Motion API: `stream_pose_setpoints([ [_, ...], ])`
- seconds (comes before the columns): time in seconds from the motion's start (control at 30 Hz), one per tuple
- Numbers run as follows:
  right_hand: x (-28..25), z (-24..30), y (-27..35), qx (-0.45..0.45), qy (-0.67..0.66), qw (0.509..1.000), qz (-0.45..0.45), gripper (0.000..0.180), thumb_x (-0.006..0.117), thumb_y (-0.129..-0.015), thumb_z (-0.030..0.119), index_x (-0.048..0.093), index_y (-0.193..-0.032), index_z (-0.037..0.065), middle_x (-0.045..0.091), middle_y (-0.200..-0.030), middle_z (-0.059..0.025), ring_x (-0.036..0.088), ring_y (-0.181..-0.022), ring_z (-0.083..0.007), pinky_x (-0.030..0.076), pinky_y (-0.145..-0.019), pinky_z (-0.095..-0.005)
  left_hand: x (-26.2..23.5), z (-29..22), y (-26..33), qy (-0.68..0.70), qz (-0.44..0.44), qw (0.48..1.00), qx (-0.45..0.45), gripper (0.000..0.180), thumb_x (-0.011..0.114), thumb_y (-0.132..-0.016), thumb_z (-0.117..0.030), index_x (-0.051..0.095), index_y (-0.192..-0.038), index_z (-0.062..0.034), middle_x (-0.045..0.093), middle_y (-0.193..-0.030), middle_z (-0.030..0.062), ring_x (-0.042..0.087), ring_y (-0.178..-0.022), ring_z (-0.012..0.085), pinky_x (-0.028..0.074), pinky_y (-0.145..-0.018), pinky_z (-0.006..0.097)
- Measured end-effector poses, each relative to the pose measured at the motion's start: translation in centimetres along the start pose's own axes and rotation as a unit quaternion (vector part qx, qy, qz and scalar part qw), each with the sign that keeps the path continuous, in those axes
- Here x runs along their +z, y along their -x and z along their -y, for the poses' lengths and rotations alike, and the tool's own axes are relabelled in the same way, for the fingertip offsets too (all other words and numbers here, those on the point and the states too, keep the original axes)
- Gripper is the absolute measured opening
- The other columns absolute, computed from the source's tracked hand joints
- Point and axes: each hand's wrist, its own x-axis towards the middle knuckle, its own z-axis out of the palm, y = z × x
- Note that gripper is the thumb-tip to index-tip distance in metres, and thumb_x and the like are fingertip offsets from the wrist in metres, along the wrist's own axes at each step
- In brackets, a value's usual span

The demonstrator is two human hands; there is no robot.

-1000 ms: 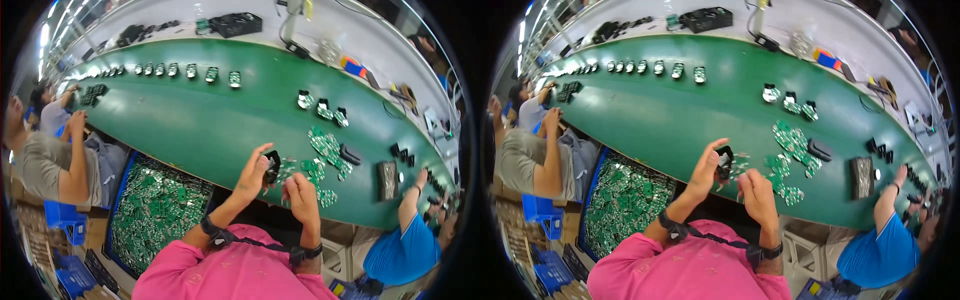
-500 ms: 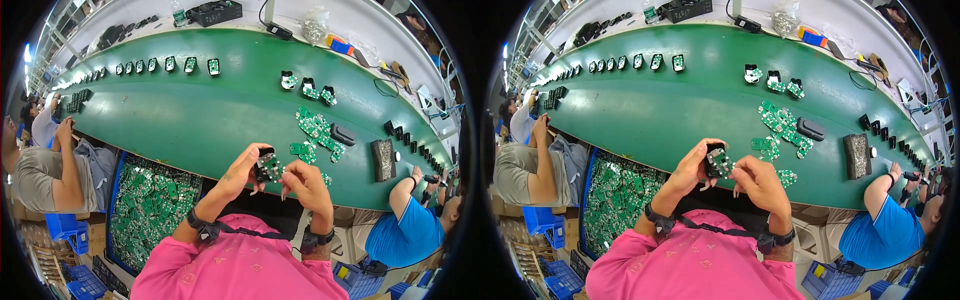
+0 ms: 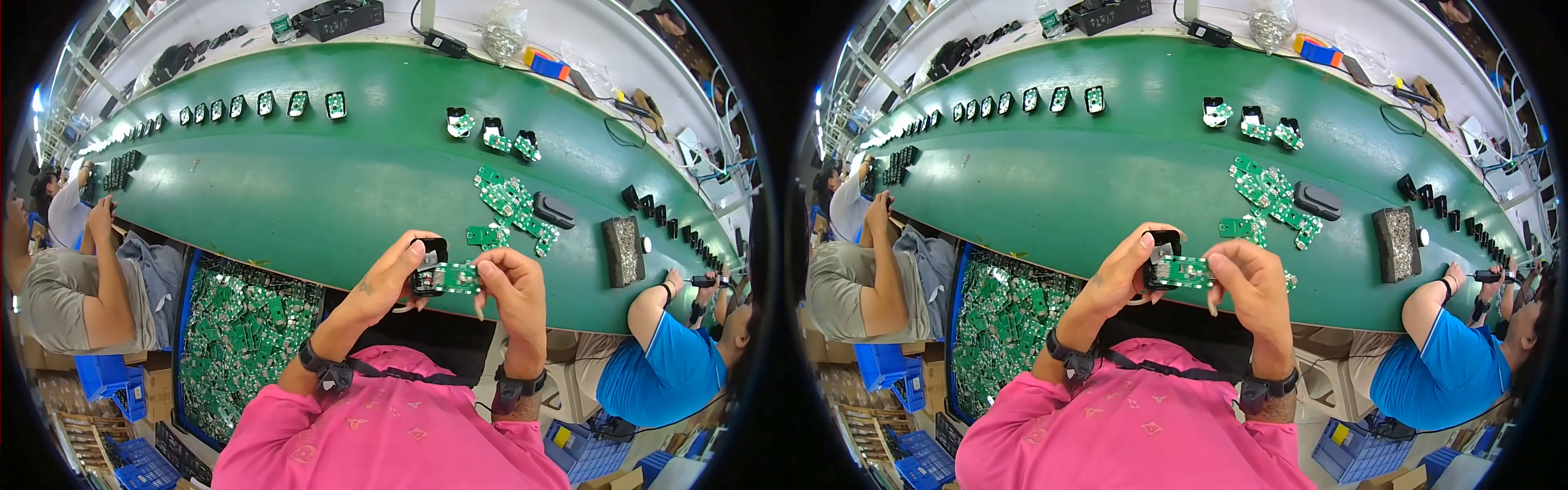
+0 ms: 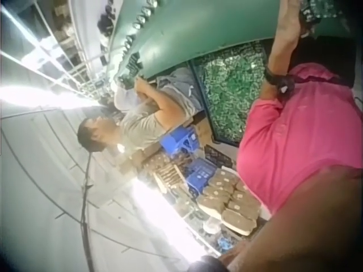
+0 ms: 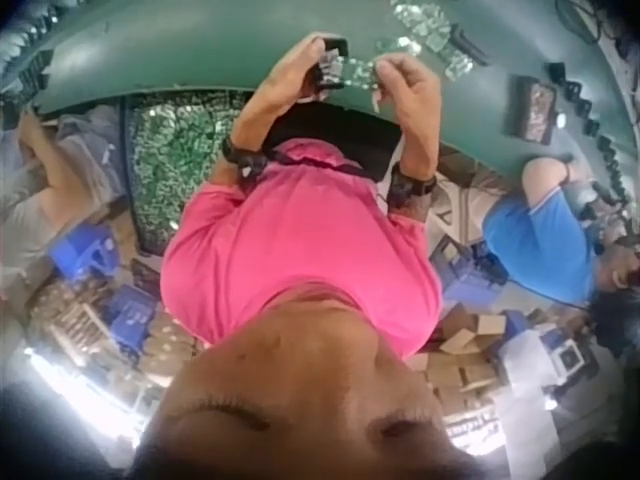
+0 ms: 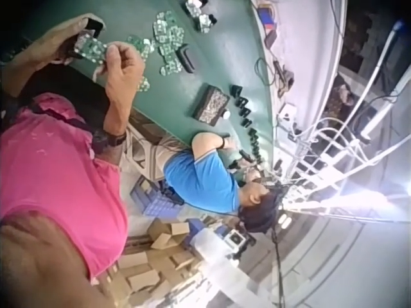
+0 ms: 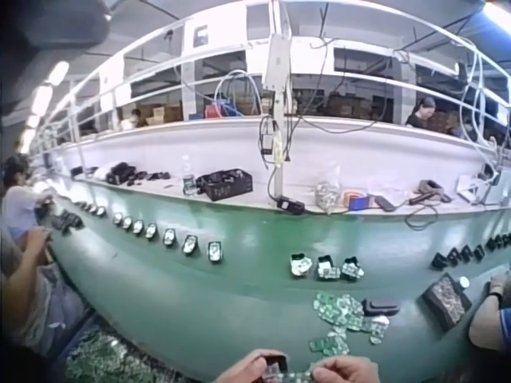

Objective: Assembling printed circuit boards into black plastic housings on a production line.

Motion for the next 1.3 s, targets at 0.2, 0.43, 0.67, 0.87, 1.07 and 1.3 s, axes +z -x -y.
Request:
stream_pose_setpoints([
  [0.2, 0.4, 0.7, 0.5, 0.024, 0.037, 0.999, 0.022, 0.014, 0.062, -0.098, 0.007, 0.066, -0.097, -0.006, 0.062, -0.076, -0.0045, 0.06, -0.056, -0.0107, 0.048, -0.048, -0.0241, 0.6, -0.3, 0.1, -0.012, -0.024, 1.0, -0.007, 0.056, 0.042, -0.105, -0.055, 0.051, -0.131, -0.0062, 0.06, -0.09, 0.0029, 0.058, -0.06, 0.0093, 0.042, -0.047, 0.023],
  [0.43, 0.1, 0.2, 0.9, 0.023, 0.03, 0.999, 0.017, 0.013, 0.062, -0.099, 0.008, 0.065, -0.096, -0.005, 0.061, -0.076, -0.0036, 0.059, -0.056, -0.0096, 0.048, -0.048, -0.0232, 0.6, -0.4, 0.2, -0.002, -0.012, 1.0, -0.003, 0.056, 0.042, -0.105, -0.055, 0.049, -0.132, -0.0074, 0.061, -0.09, 0.0034, 0.06, -0.066, 0.0095, 0.044, -0.051, 0.023],
  [0.67, 1.4, -0.8, 0.8, -0.027, 0.111, 0.993, -0.04, 0.013, 0.063, -0.099, 0.009, 0.065, -0.097, -0.005, 0.063, -0.077, -0.0032, 0.06, -0.058, -0.0085, 0.049, -0.051, -0.0229, 0.9, -0.5, 0.7, -0.099, 0.079, 0.992, 0.006, 0.052, 0.053, -0.101, -0.03, 0.037, -0.146, -0.0081, 0.061, -0.093, 0.0053, 0.059, -0.069, 0.01, 0.043, -0.053, 0.022],
  [0.87, 2.3, -1.8, 0.6, -0.156, 0.268, 0.944, -0.117, 0.008, 0.067, -0.094, 0.005, 0.067, -0.097, -0.003, 0.063, -0.078, -0.003, 0.059, -0.062, -0.008, 0.047, -0.055, -0.0238, 1.4, -0.4, 1.0, -0.117, 0.041, 0.992, -0.013, 0.061, 0.056, -0.095, -0.013, 0.028, -0.148, -0.0108, 0.058, -0.095, 0.006, 0.056, -0.072, 0.0091, 0.042, -0.056, 0.023],
  [1.07, 4.4, -0.7, 1.0, -0.248, 0.337, 0.903, -0.096, 0.011, 0.072, -0.086, 0.001, 0.07, -0.097, -0.001, 0.064, -0.086, -0.0106, 0.063, -0.066, -0.0174, 0.05, -0.055, -0.0272, 1.6, 1.3, 0.7, -0.218, 0.01, 0.973, 0.082, 0.058, 0.053, -0.096, -0.008, 0.028, -0.148, -0.0094, 0.058, -0.097, 0.0071, 0.056, -0.075, 0.01, 0.045, -0.061, 0.026],
  [1.3, 4.4, -2.8, 1.0, -0.277, 0.32, 0.897, -0.128, 0.008, 0.07, -0.086, -0.003, 0.069, -0.093, 0.0, 0.062, -0.08, -0.0068, 0.056, -0.064, -0.013, 0.042, -0.055, -0.0265, 2.3, 0.2, 1.6, -0.205, 0.013, 0.978, 0.04, 0.048, 0.052, -0.1, -0.013, 0.034, -0.143, -0.0044, 0.059, -0.123, 0.021, 0.065, -0.102, 0.0262, 0.056, -0.084, 0.038],
])
